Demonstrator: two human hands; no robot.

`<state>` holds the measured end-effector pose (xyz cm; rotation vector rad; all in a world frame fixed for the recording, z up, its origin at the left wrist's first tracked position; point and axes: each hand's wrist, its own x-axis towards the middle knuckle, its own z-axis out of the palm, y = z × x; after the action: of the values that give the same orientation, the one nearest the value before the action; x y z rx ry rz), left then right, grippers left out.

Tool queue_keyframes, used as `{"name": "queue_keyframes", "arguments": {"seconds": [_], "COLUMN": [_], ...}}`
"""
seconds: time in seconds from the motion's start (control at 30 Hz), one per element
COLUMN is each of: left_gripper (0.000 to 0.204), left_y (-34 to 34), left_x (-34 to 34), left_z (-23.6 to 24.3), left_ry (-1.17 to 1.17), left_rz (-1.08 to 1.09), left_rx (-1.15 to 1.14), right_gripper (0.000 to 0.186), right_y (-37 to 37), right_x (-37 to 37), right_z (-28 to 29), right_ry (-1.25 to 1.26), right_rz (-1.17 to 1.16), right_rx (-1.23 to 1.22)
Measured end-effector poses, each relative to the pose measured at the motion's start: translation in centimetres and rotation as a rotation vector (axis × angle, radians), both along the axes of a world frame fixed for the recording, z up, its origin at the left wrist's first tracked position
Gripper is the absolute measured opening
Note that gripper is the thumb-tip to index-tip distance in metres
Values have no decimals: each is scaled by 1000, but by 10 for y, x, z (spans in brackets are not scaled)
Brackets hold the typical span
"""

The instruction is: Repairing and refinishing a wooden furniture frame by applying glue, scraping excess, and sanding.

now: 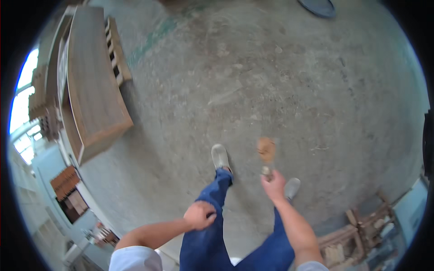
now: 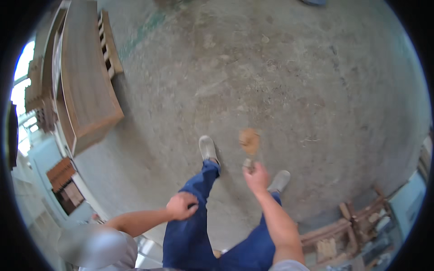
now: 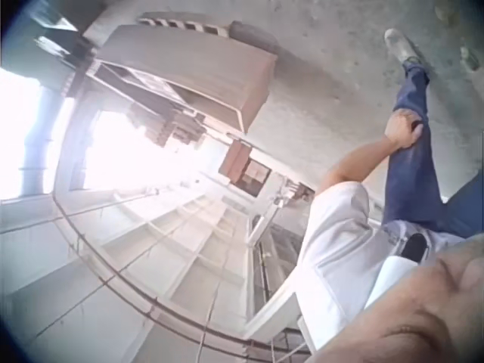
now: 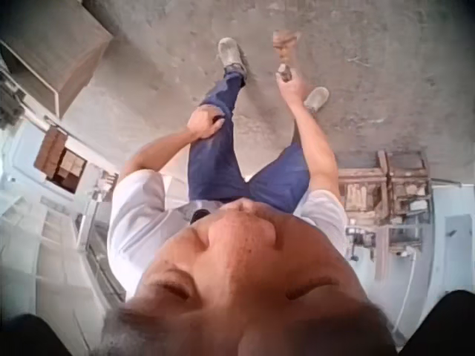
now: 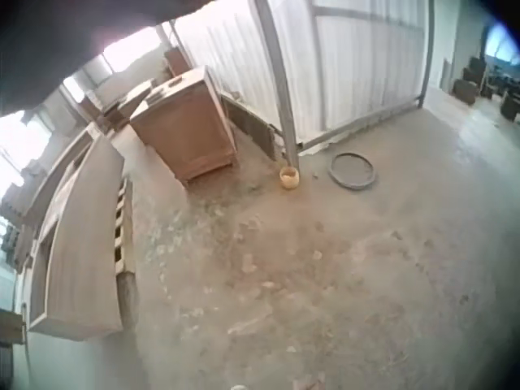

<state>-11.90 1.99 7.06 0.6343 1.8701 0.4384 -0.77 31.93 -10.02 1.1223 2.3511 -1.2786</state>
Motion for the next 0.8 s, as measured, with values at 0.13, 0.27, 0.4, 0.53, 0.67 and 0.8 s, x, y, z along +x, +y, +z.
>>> {"name": "queue_keyframes", "arguments": {"seconds": [0.13,0.27,0.4,0.53,0.67,0.8], "left_gripper": [37,37,31,17,11,11], "left_y": [21,48,22,-17,-26,-13], "left_x": [-22,-103,-177,-247,-318,-382], "left_z": [38,161,237,299,370,381], "left_ry": [-509,-839,-852,-539,-407,-400], "left_rz": [1455,1750,1770,1780,1800,1747], "left_rx": [181,565,849,803,694,628], "right_gripper": [24,21,19,24,38,38], "right_y": [-75,-119,-147,-141,-110,-94], "right_x": [-125,-195,-264,-338,-438,-527], "right_z": [181,328,422,485,527,533], "right_ry": [193,375,476,188,179,282], "right_rz": [135,253,294,-49,-302,-149], "right_rx": [-122,-103,-174,-606,-981,-908]}}
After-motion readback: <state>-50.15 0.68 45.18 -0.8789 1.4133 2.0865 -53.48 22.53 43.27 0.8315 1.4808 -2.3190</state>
